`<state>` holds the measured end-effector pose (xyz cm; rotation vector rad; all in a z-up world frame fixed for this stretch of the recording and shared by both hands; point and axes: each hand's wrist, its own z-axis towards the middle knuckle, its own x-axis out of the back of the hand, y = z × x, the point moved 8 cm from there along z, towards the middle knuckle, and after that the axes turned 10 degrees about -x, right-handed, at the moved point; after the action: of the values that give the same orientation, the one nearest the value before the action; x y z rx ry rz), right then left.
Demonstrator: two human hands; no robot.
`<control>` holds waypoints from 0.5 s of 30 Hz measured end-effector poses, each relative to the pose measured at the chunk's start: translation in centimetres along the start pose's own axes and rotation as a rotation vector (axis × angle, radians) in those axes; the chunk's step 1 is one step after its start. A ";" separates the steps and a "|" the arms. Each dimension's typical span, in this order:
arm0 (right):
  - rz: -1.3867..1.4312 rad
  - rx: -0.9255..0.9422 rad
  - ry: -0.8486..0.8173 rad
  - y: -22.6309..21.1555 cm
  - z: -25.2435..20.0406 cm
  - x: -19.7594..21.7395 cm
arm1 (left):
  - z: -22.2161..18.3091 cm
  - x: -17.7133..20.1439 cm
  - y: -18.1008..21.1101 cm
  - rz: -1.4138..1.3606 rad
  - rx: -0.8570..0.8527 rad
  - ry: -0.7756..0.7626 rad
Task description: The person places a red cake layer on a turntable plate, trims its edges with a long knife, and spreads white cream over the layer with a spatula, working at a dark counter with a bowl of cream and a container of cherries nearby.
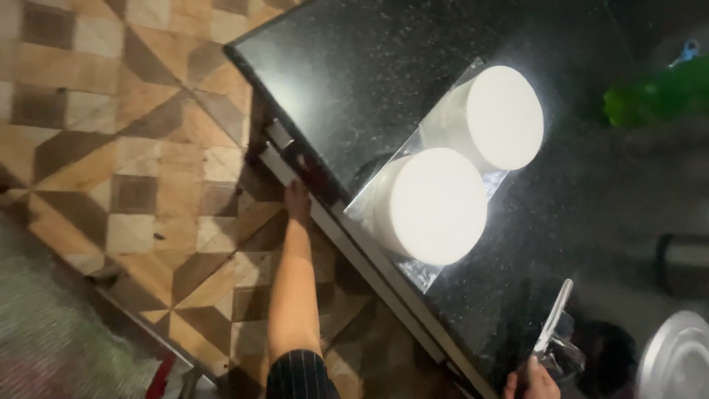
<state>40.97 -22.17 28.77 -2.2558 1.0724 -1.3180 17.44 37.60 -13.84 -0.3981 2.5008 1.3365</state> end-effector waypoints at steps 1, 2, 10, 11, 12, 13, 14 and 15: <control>0.040 -0.056 0.049 0.6 0.2 0.4 | 0.7 -0.6 1.3 0.032 -0.033 0.038; 0.081 -0.111 0.098 1.3 0.2 1.0 | 1.3 -1.2 2.7 0.065 -0.067 0.075; 0.211 -0.043 0.124 4.9 1.9 2.3 | -3.1 -5.2 6.7 -0.343 0.003 0.015; 0.185 -0.037 0.125 4.4 1.7 1.6 | -3.6 -6.2 7.3 -0.482 0.034 -0.070; 0.185 -0.040 0.119 3.8 0.9 1.2 | -3.1 -5.3 5.2 -0.478 0.030 -0.067; 0.187 -0.068 0.136 3.3 0.2 0.9 | -2.6 -4.5 2.9 -0.538 0.073 -0.037; 0.188 -0.095 0.153 2.9 -0.7 0.7 | -2.2 -3.9 0.7 -0.598 0.116 -0.007; 0.197 -0.097 0.143 2.2 -1.0 0.3 | -3.4 -2.8 1.1 -0.592 0.105 -0.011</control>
<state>39.19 -23.76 28.20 -2.0828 1.3968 -1.3878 19.23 35.67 -10.14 -1.0035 2.1699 0.9580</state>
